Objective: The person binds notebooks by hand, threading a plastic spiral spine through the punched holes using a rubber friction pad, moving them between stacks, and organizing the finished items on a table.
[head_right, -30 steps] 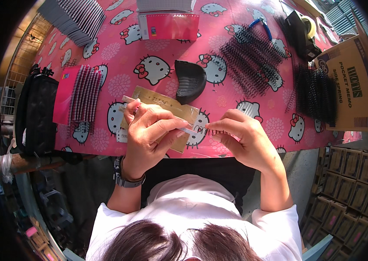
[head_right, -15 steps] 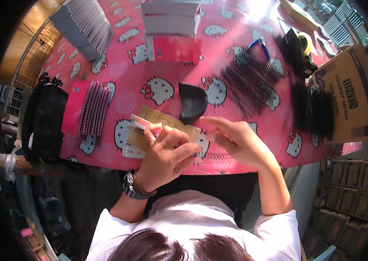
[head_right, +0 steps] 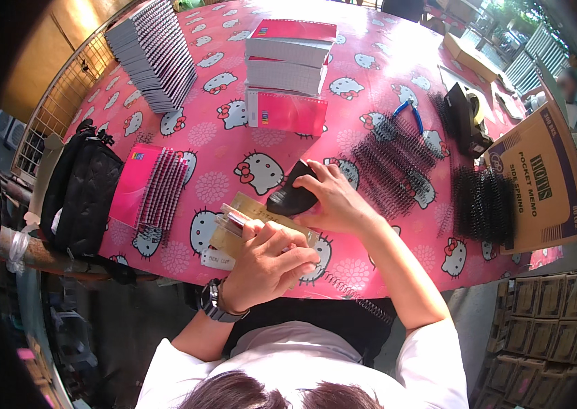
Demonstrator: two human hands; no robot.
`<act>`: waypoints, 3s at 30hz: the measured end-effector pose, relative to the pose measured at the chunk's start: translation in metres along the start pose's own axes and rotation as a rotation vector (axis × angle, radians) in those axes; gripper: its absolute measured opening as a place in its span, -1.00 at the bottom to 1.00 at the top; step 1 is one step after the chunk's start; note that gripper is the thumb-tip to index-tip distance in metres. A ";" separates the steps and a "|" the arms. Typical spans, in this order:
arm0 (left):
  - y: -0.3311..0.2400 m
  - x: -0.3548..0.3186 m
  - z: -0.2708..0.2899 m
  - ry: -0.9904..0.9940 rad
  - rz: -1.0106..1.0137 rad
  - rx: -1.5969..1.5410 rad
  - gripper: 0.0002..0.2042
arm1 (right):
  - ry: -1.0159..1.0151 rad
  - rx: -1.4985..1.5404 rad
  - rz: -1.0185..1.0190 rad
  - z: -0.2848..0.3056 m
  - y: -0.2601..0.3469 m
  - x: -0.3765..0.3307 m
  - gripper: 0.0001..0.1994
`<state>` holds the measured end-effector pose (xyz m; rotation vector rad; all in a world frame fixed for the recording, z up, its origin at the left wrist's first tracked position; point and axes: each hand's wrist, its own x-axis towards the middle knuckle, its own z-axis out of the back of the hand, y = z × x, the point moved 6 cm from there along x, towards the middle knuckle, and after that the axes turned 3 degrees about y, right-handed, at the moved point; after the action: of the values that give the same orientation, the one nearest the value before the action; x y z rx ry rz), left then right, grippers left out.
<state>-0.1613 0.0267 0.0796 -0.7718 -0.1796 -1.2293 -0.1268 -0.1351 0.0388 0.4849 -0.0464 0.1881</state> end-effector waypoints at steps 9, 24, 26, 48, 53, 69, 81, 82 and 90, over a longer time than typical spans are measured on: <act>-0.001 -0.002 0.004 -0.014 0.064 0.011 -0.81 | -0.201 0.499 -0.172 0.010 -0.008 -0.028 -0.46; 0.011 -0.006 0.007 -0.062 0.075 0.039 -0.56 | -0.115 1.200 -0.108 0.010 -0.007 -0.093 -0.21; 0.024 -0.009 0.018 -0.110 0.169 0.020 -0.46 | -0.118 1.294 0.035 0.024 0.017 -0.100 -0.25; 0.067 -0.052 0.023 -0.451 0.543 -0.167 -0.40 | -0.143 0.488 0.014 0.037 0.028 -0.045 -0.53; 0.072 -0.054 0.021 -0.497 0.528 -0.208 -0.44 | -0.172 0.360 -0.077 0.023 0.015 -0.031 -0.51; 0.066 -0.050 0.025 -0.481 0.545 -0.192 -0.50 | -0.259 0.134 -0.130 0.020 0.015 -0.007 -0.50; 0.029 -0.006 0.050 -0.388 0.345 -0.344 -0.74 | -0.357 0.579 0.029 0.044 0.103 -0.039 -0.68; 0.031 -0.006 0.048 -0.374 0.373 -0.412 -0.76 | -0.370 0.592 0.018 0.043 0.101 -0.041 -0.69; 0.027 -0.012 0.047 -0.405 0.332 -0.401 -0.87 | -0.439 0.479 -0.024 0.036 0.107 -0.041 -0.78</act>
<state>-0.1285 0.0681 0.0968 -1.3418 -0.1277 -0.7897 -0.1875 -0.0664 0.1162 0.9981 -0.4316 0.0641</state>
